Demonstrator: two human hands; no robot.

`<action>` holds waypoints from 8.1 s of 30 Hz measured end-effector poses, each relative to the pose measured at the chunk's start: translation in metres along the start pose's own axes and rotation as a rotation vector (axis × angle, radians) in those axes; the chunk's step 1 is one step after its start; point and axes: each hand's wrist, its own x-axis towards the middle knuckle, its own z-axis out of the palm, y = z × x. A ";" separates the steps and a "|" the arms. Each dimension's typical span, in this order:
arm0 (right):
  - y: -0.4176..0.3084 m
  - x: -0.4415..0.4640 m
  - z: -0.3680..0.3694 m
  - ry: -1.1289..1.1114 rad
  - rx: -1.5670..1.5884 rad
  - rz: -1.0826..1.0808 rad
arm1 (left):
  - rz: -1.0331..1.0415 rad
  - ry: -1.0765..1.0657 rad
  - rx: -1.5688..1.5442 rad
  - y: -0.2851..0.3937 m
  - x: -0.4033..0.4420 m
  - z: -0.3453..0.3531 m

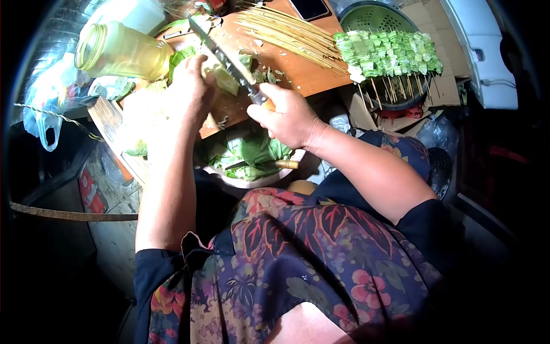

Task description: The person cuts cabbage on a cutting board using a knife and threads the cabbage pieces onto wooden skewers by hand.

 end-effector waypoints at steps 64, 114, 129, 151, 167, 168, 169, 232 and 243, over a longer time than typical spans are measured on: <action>0.005 -0.020 -0.004 -0.016 -0.151 0.015 | -0.818 -0.258 -1.228 0.009 -0.008 -0.011; 0.031 -0.026 -0.020 0.000 -0.304 0.107 | -0.680 0.120 -1.533 -0.012 0.014 -0.013; 0.073 -0.022 0.013 -0.122 -0.964 0.118 | -0.336 0.052 -1.758 0.052 -0.038 -0.090; 0.079 0.103 -0.080 0.402 -1.143 0.047 | -0.573 -0.072 -1.652 0.039 -0.026 -0.055; -0.026 -0.004 -0.061 0.138 -0.375 -0.426 | -0.616 -0.021 -1.739 0.017 -0.017 -0.043; -0.031 -0.017 -0.058 0.084 -0.277 -0.382 | -0.627 -0.019 -1.742 0.017 -0.016 -0.042; -0.031 -0.024 -0.054 0.054 -0.218 -0.355 | -0.639 -0.019 -1.745 0.017 -0.016 -0.041; -0.046 -0.019 -0.068 0.156 0.356 -0.050 | -0.271 0.012 -0.827 0.042 0.010 0.012; -0.043 -0.019 -0.070 0.149 0.296 -0.112 | -0.041 -0.300 -0.103 0.062 0.005 0.044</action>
